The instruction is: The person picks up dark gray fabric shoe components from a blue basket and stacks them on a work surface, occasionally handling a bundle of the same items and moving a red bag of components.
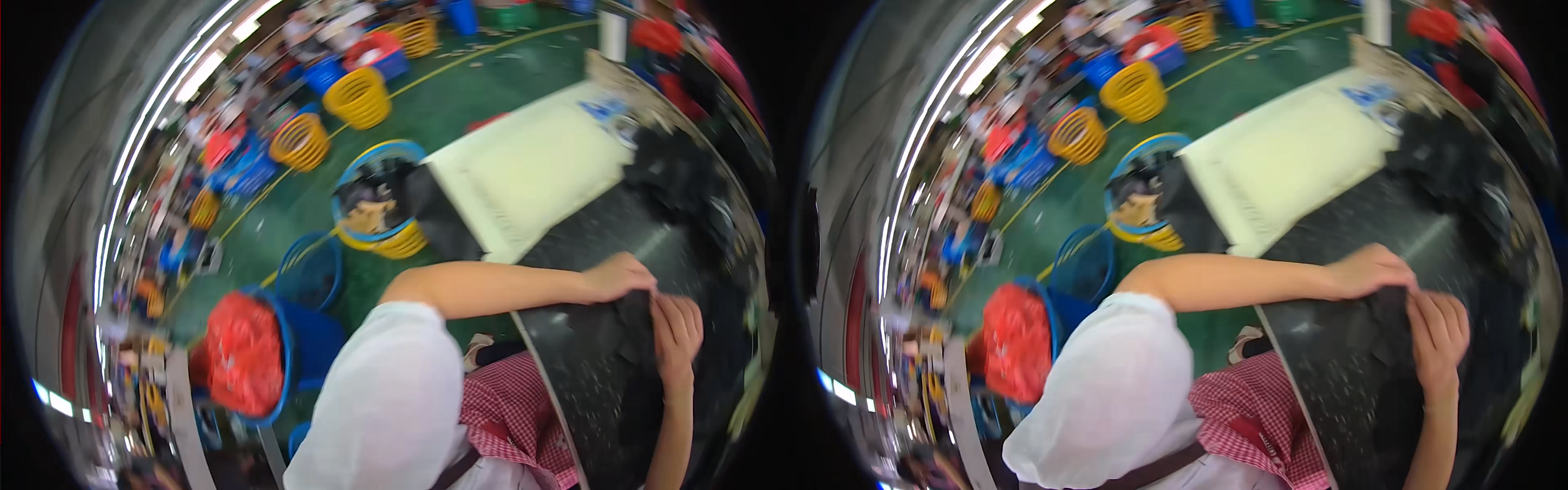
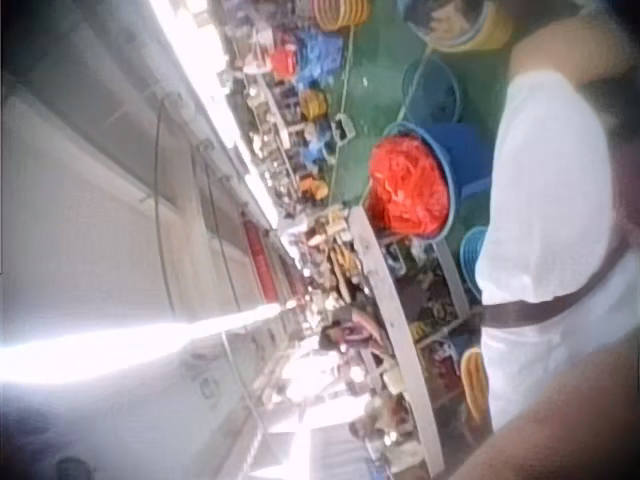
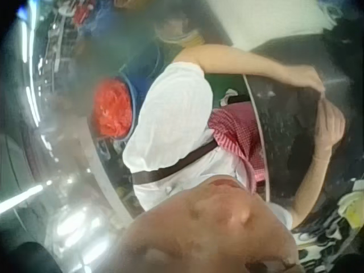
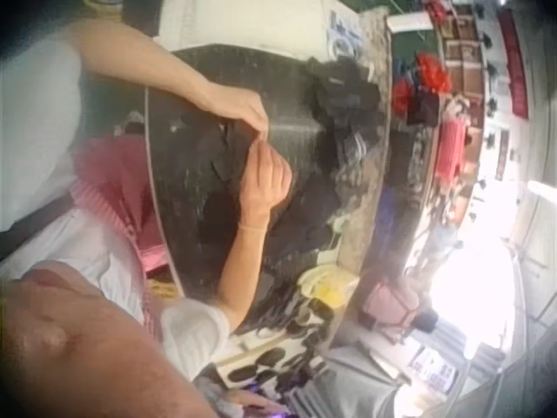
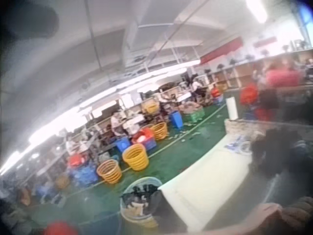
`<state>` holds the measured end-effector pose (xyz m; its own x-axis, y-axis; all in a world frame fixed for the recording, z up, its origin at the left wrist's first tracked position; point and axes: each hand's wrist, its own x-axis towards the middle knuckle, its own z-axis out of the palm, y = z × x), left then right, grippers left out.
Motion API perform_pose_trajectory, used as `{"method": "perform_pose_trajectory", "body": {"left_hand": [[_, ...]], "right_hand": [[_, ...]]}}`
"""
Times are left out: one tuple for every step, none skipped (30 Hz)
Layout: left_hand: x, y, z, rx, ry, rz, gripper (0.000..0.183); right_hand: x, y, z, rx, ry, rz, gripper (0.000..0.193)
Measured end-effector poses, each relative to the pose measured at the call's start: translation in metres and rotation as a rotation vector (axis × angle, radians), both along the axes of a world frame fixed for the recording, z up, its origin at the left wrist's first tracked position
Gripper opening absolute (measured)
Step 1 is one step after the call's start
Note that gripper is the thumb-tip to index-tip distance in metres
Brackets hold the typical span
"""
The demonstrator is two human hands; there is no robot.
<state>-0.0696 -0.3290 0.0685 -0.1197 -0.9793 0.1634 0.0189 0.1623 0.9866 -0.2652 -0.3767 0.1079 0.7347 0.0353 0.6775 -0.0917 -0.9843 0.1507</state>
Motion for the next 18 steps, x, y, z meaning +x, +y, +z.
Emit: {"method": "perform_pose_trajectory", "body": {"left_hand": [[-0.007,-0.004,0.000,-0.008,-0.036,0.035,0.025],[-0.011,-0.004,-0.003,-0.008,-0.067,0.063,0.027],[-0.010,-0.003,-0.009,-0.002,-0.064,0.105,0.027],[-0.007,-0.005,-0.009,0.033,-0.109,0.158,0.028],[-0.005,-0.007,-0.009,0.072,-0.155,0.205,0.030],[-0.005,-0.007,-0.012,0.076,-0.155,0.226,0.030],[-0.004,-0.007,-0.013,0.012,-0.206,0.266,0.032],[-0.002,-0.007,-0.014,-0.051,-0.261,0.302,0.034],[0.002,-0.005,-0.014,-0.051,-0.267,0.308,0.034],[0.001,-0.004,-0.007,-0.010,-0.252,0.248,0.036],[-0.001,-0.001,-0.001,0.032,-0.233,0.186,0.038],[-0.002,0.003,0.002,0.027,-0.231,0.177,0.038],[-0.003,0.005,0.002,-0.368,-0.380,0.068,0.035],[-0.006,0.008,0.001,-0.777,-0.486,-0.053,0.034],[-0.005,0.014,-0.001,-0.773,-0.555,-0.046,0.029],[-0.004,0.016,0.003,-0.772,-0.625,-0.052,0.026],[-0.002,0.016,0.002,-0.744,-0.654,-0.033,0.026],[0.004,0.020,0.006,-0.700,-0.694,-0.013,0.026]], "right_hand": [[-0.007,0.000,-0.003,-0.014,0.027,-0.001,0.025],[-0.008,0.000,-0.007,-0.013,0.029,0.048,0.025],[-0.008,0.000,-0.011,0.009,0.024,0.041,0.023],[-0.004,-0.003,-0.009,0.025,0.017,0.026,0.022],[0.001,-0.005,-0.006,0.065,0.030,0.026,0.019],[0.004,-0.005,-0.004,0.068,0.030,0.048,0.019],[0.004,-0.006,-0.003,0.163,0.021,0.028,0.018],[0.004,-0.005,-0.004,0.260,0.011,0.004,0.017],[-0.002,-0.003,-0.010,0.260,0.006,0.011,0.017],[-0.016,-0.006,-0.019,0.424,-0.017,-0.025,0.017],[-0.032,-0.011,-0.024,0.590,-0.036,-0.061,0.018],[-0.047,-0.020,-0.030,0.586,-0.037,-0.072,0.018],[-0.069,-0.030,-0.034,1.063,-0.343,-0.211,0.020],[-0.082,-0.023,-0.022,1.510,-0.684,-0.374,0.023],[-0.090,-0.020,-0.008,1.405,-0.866,-0.274,0.031],[-0.098,-0.014,0.003,1.311,-0.832,-0.321,0.029],[-0.105,-0.006,0.015,1.215,-0.794,-0.381,0.026],[-0.085,0.015,0.037,1.049,-0.329,-0.667,0.019]]}}
